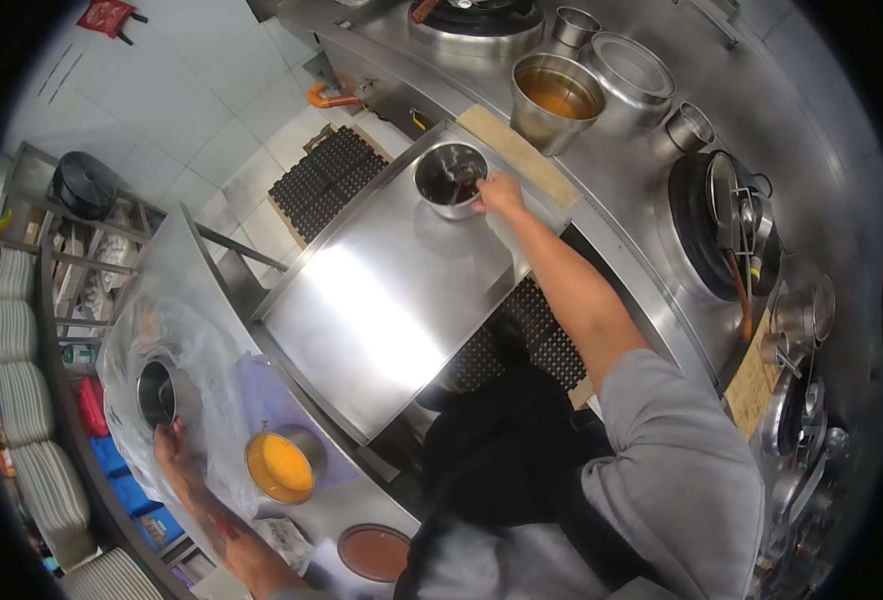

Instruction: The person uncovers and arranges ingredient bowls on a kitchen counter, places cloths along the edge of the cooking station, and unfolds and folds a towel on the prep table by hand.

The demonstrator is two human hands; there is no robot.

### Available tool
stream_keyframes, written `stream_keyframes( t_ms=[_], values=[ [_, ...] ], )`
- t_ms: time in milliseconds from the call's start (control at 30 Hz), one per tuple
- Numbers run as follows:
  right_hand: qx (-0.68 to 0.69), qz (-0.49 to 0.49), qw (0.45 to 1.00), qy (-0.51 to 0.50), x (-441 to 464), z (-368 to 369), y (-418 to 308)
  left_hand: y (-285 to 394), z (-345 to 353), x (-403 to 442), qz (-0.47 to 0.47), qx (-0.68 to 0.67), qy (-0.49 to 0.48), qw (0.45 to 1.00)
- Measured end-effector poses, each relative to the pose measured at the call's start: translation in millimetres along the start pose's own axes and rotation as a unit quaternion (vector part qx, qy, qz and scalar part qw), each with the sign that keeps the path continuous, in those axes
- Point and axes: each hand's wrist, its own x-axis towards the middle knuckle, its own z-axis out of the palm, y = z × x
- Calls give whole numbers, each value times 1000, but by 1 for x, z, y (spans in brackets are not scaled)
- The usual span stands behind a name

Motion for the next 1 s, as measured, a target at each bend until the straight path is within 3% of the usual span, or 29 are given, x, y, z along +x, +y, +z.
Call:
stream_keyframes(
  t_ms=[133,200,333,400,467,500,633,800,1000],
  values=[
    [43,-25,998,26,82,11,-2,31,62,-126,73,59,66,993],
    [70,-17,997,-4,109,11,-3,43,85,-170,80,115,10,990],
    [113,19,992,-48,124,3,2,38,163,-248,46,161,-10,986],
    [135,21,987,-82,119,-11,12,10,234,-286,57,126,-42,990],
    [223,40,969,-101,98,-34,29,-27,287,-298,6,101,-102,990],
    [238,25,963,-125,87,-49,43,-68,306,-290,118,234,-133,956],
    [160,-6,961,-225,12,-141,93,-158,467,-318,-93,73,-175,978],
    [128,112,964,-206,-60,-246,171,-273,613,-306,-128,46,-230,964],
    [92,131,977,-143,-102,-317,224,-294,713,-313,-114,66,-282,950]
  ],
)
